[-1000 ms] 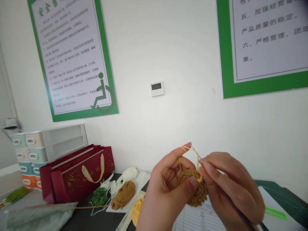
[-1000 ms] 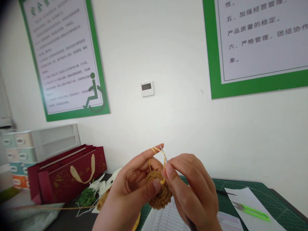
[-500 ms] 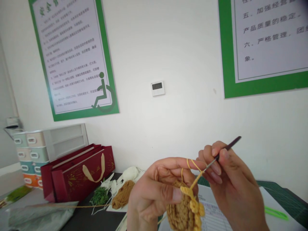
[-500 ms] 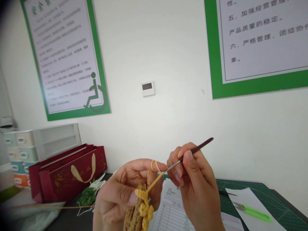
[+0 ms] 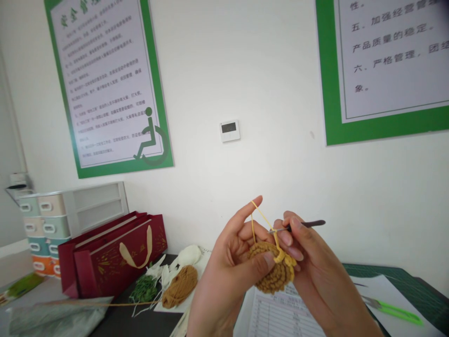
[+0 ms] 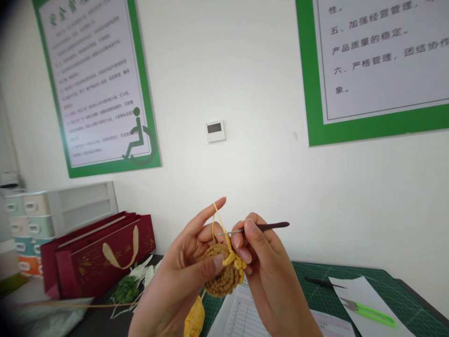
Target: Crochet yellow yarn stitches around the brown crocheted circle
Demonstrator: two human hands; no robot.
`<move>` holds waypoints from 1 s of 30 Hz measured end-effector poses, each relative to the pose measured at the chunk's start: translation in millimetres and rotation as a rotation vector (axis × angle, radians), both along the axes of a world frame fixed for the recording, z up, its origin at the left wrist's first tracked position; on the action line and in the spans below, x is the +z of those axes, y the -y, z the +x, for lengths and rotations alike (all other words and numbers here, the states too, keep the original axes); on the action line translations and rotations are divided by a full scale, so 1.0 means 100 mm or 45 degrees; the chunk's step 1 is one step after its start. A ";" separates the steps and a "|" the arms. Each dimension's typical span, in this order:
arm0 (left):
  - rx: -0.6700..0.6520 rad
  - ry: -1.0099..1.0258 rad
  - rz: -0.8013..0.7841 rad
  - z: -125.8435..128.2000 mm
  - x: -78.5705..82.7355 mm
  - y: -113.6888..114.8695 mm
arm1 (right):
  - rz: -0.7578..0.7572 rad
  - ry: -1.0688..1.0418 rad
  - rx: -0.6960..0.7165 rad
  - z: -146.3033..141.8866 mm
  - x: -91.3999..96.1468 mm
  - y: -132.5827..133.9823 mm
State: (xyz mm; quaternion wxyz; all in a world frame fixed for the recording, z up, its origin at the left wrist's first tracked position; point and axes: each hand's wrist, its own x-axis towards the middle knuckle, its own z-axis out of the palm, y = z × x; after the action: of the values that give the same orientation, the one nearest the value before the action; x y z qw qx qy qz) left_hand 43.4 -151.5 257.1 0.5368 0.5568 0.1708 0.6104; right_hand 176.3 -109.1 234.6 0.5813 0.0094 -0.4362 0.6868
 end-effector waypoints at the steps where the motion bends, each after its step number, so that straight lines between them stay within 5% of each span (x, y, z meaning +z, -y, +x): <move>1: 0.008 -0.002 0.000 0.00 0.00 0.01 | -0.007 -0.002 -0.011 0.00 0.00 0.00; 8: 0.208 0.066 0.018 0.10 0.02 0.04 | -0.037 -0.008 -0.025 -0.04 0.01 0.05; 16: 0.443 0.122 -0.019 0.23 0.07 0.11 | 0.067 0.043 -0.257 -0.08 0.01 0.05; 19: 0.512 0.111 0.002 0.29 0.09 0.14 | 0.365 0.076 -0.662 -0.06 0.00 0.03; 23: 0.551 0.112 0.012 0.33 0.07 0.14 | 1.168 0.300 -1.620 0.11 -0.04 -0.01; 25: 0.435 0.116 -0.062 0.31 0.07 0.14 | 1.405 0.326 -1.894 0.18 -0.07 -0.03; 27: 0.241 0.124 -0.181 0.27 0.08 0.13 | 1.386 0.242 -1.825 0.19 -0.10 -0.05; 30: 0.023 0.164 -0.268 0.20 0.08 0.11 | 1.103 0.061 -1.402 0.10 -0.11 -0.04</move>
State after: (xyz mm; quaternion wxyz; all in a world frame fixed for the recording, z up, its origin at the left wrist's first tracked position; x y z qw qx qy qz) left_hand 63.2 -162.6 265.6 0.5965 0.4556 0.2041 0.6285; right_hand 186.0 -105.0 223.3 0.7788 0.0028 -0.6247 0.0569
